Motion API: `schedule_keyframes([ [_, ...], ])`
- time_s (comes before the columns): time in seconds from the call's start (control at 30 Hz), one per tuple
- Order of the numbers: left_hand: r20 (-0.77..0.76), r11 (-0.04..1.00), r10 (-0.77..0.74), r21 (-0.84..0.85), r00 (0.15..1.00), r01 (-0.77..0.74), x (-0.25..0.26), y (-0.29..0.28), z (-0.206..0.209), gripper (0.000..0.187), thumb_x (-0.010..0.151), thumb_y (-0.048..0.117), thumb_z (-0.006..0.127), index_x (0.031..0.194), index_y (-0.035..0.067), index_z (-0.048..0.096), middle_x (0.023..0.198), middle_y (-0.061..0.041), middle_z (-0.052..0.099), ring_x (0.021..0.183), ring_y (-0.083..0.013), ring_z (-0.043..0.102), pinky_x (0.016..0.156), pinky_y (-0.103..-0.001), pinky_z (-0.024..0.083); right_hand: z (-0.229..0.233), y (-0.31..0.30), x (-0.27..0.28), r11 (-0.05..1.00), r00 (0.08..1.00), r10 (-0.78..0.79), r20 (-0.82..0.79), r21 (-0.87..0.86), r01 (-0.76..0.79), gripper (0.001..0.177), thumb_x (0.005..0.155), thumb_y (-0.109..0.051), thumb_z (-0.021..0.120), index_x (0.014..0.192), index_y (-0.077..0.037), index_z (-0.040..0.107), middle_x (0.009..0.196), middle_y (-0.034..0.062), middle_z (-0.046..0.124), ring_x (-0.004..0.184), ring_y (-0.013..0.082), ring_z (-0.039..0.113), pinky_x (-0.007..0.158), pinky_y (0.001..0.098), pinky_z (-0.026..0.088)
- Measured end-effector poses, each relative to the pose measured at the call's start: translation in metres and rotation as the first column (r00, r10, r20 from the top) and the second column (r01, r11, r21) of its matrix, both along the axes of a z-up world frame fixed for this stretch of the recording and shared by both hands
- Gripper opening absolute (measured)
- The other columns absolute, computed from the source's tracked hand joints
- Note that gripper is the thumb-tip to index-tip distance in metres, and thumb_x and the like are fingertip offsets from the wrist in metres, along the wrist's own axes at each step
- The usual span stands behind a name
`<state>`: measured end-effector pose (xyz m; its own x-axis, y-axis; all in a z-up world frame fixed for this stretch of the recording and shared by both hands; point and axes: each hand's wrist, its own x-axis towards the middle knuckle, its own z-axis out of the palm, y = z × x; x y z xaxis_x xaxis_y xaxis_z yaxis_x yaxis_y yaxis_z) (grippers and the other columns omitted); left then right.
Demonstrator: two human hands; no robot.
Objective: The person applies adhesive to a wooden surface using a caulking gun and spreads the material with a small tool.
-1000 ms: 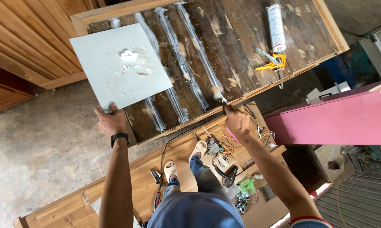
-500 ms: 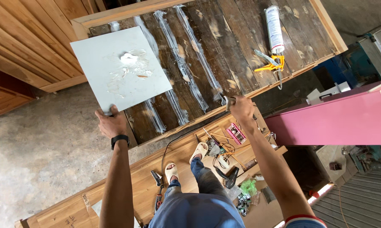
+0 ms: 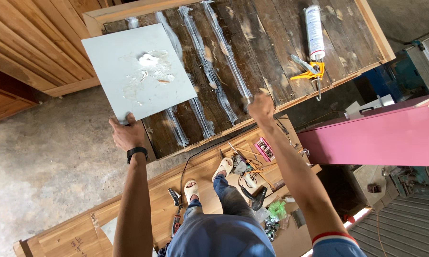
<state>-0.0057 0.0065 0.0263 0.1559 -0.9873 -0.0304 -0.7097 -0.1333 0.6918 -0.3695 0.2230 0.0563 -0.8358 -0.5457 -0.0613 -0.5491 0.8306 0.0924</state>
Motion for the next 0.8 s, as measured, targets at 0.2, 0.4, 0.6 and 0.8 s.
schedule_keyframes([
  [0.2,-0.001,0.999,0.020,0.038,1.000,-0.020,0.001,-0.002,0.000,0.032,0.099,0.042,0.063,0.112,0.017,0.049,0.093,-0.024,0.072,0.100,-0.0502,0.069,0.087,-0.063,0.053,-0.010,0.005,-0.045,0.992,0.995,0.027,0.098,-0.128,-0.014,0.026,0.075,-0.009,0.056,0.081,0.002,0.079,0.075,0.0218,0.075,0.078,0.0442,0.076,0.066,0.0527,0.062],
  [0.4,-0.004,1.000,0.002,0.002,1.000,-0.002,0.002,0.000,0.004,0.028,0.100,0.040,0.062,0.108,0.016,0.049,0.085,-0.018,0.073,0.095,-0.0470,0.071,0.085,-0.062,0.053,-0.002,0.022,-0.023,1.000,0.992,-0.018,0.121,0.023,0.015,0.025,0.089,-0.017,0.065,0.102,0.004,0.072,0.095,0.0254,0.077,0.090,0.0398,0.077,0.078,0.0470,0.065],
  [0.6,0.007,1.000,-0.002,0.013,1.000,0.002,-0.001,0.002,0.002,0.030,0.101,0.040,0.061,0.110,0.014,0.047,0.086,-0.020,0.072,0.096,-0.0483,0.070,0.085,-0.063,0.053,-0.029,0.016,-0.022,0.995,0.998,0.057,0.021,-0.081,-0.055,0.016,0.077,-0.015,0.075,0.083,0.000,0.072,0.080,0.0226,0.075,0.079,0.0381,0.077,0.064,0.0462,0.066],
  [0.8,0.038,1.000,0.014,0.025,0.999,-0.015,0.000,-0.004,-0.008,0.033,0.100,0.043,0.062,0.112,0.016,0.048,0.089,-0.019,0.071,0.097,-0.0482,0.069,0.084,-0.062,0.052,-0.038,-0.010,0.008,0.896,0.849,0.227,-0.476,-0.239,-0.374,0.007,0.063,-0.007,0.065,0.067,-0.002,0.068,0.055,0.0160,0.061,0.054,0.0359,0.071,0.047,0.0407,0.061],
])
